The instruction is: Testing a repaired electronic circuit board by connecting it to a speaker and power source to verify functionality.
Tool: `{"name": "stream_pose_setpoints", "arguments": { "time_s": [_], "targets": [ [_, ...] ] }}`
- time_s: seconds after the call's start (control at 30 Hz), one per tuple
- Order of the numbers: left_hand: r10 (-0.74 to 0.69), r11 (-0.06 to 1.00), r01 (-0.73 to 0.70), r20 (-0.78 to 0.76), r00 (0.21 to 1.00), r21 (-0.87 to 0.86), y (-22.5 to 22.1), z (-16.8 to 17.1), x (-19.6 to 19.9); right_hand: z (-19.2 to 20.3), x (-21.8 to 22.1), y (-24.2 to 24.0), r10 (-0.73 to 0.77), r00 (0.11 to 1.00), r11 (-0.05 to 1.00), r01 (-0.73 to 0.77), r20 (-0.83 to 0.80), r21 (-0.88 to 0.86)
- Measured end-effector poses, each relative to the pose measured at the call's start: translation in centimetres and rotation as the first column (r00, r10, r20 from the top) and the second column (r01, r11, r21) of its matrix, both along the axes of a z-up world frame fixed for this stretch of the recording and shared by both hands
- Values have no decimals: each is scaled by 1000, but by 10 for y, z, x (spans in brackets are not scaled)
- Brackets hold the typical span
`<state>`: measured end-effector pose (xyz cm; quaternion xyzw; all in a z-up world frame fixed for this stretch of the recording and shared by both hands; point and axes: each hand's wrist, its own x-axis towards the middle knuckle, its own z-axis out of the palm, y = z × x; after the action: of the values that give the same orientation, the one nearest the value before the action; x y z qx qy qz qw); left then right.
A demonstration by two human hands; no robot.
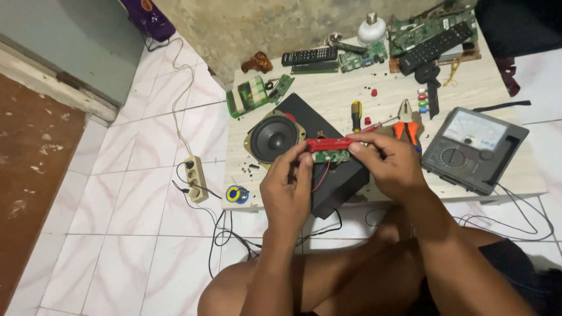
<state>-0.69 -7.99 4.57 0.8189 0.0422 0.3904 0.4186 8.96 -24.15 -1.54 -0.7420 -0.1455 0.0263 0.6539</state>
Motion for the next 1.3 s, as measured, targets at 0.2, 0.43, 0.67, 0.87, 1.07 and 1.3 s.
{"name": "stream_pose_setpoints", "arguments": {
  "time_s": [0.2,0.43,0.67,0.87,1.07,1.3],
  "targets": [
    [-17,1000,16,-27,1000,-19,1,-1,2,7,-1,0,45,999,996,-42,-30,74],
    [-78,993,75,-27,997,-95,-1,-6,5,12,4,-1,68,998,990,-67,2,126],
    [-53,993,47,-45,998,-112,-5,-7,9,12,8,-1,74,997,990,-74,2,119],
    [-33,996,28,-64,997,-86,-6,-3,11,8,9,1,63,998,985,-59,-19,159],
    [-41,994,32,-89,995,-101,-8,0,9,7,9,0,87,996,979,-82,-17,189],
    [-34,998,29,-105,994,-53,-9,0,9,7,8,1,83,996,977,-75,-33,201]
  ]
}}
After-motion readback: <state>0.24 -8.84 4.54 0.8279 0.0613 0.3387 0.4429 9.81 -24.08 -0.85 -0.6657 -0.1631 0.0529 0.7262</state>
